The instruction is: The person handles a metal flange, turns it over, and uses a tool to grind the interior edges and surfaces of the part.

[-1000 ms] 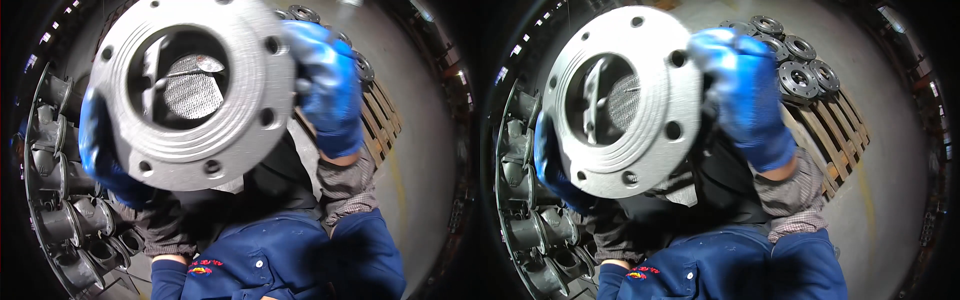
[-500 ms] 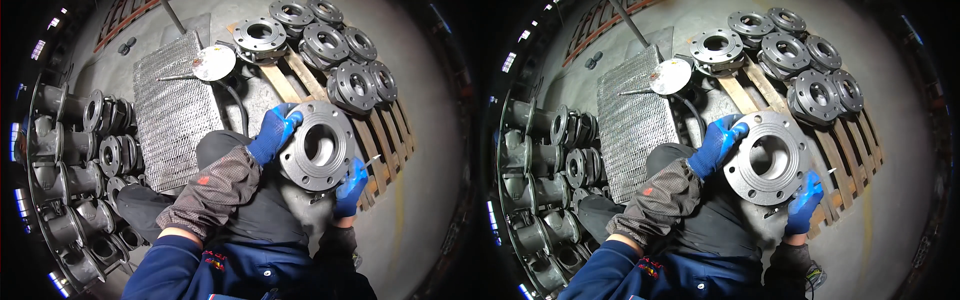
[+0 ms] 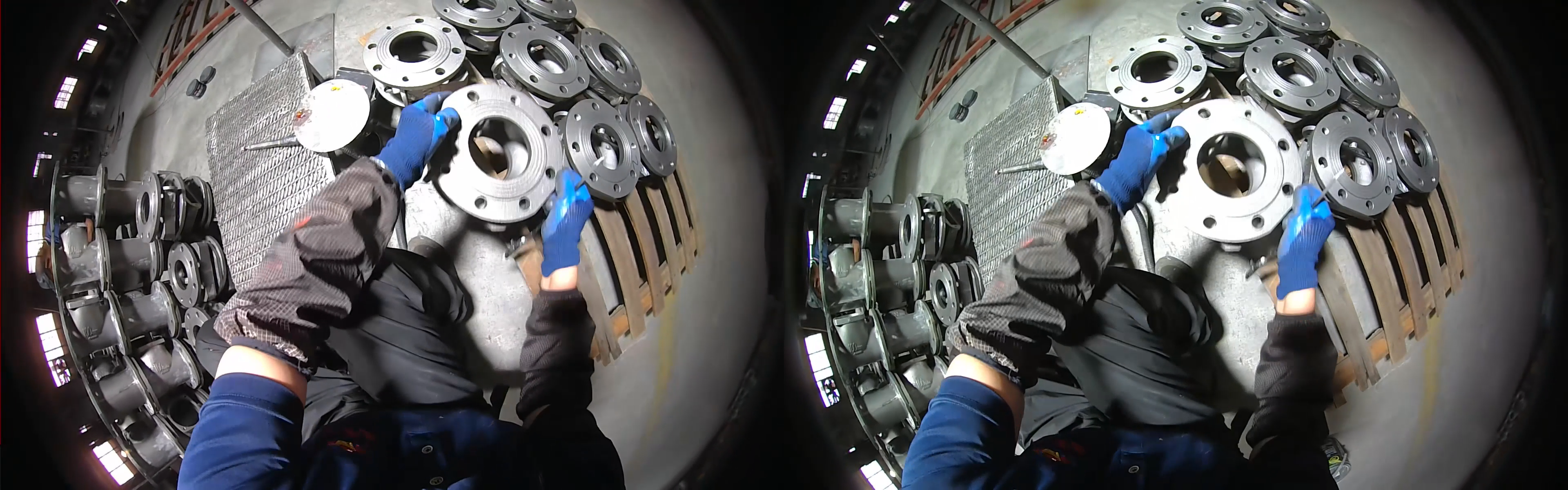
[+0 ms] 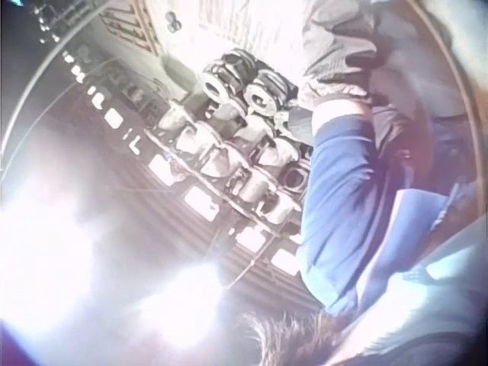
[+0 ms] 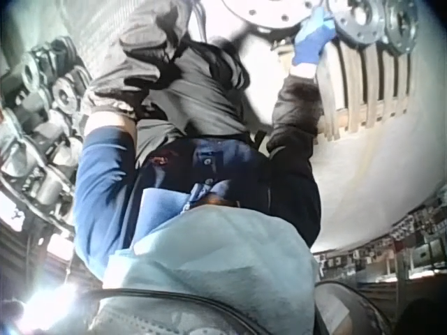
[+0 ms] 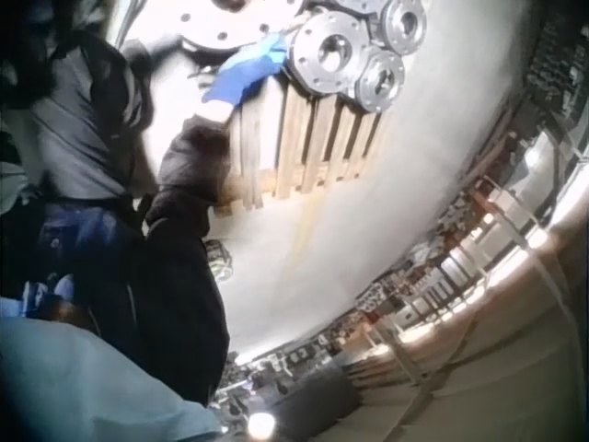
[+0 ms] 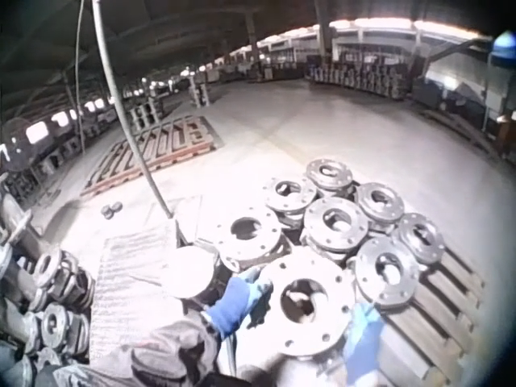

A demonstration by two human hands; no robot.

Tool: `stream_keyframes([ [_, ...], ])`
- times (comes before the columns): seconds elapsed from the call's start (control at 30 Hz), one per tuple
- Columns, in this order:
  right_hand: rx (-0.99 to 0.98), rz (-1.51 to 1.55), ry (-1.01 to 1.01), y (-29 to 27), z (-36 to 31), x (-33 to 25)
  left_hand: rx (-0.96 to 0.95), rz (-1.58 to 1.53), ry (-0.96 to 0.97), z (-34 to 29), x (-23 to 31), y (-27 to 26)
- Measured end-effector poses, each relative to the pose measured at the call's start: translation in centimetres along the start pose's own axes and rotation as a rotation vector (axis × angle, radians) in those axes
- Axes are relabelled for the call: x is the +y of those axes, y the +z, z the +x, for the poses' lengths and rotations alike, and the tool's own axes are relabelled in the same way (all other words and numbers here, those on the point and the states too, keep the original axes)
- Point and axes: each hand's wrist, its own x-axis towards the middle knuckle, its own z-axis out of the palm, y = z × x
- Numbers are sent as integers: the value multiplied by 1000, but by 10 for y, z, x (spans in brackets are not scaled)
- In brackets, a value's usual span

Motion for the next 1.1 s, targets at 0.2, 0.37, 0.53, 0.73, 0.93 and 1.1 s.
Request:
stream_keyframes([
  [0.2, 68, -801, -496, 20, 30, 37, -3, 907, 416, 26, -67, 18],
  [0.37, -43, -824, -484, 10, 35, 56, -111, 1001, 217, 17, -58, 18],
  [0.53, -335, -398, -168, -8, 40, 80, -236, 1095, 190, -17, -21, 7],
  [0.73, -443, -125, 235, -36, -40, 43, 231, 685, 873, -172, 81, -24],
  [0.93, -490, -248, 116, -31, -111, -6, 432, 713, 1036, -405, 150, -108],
  [1.1, -711, -229, -93, 12, -143, -36, 405, 994, 938, -517, 188, -114],
])
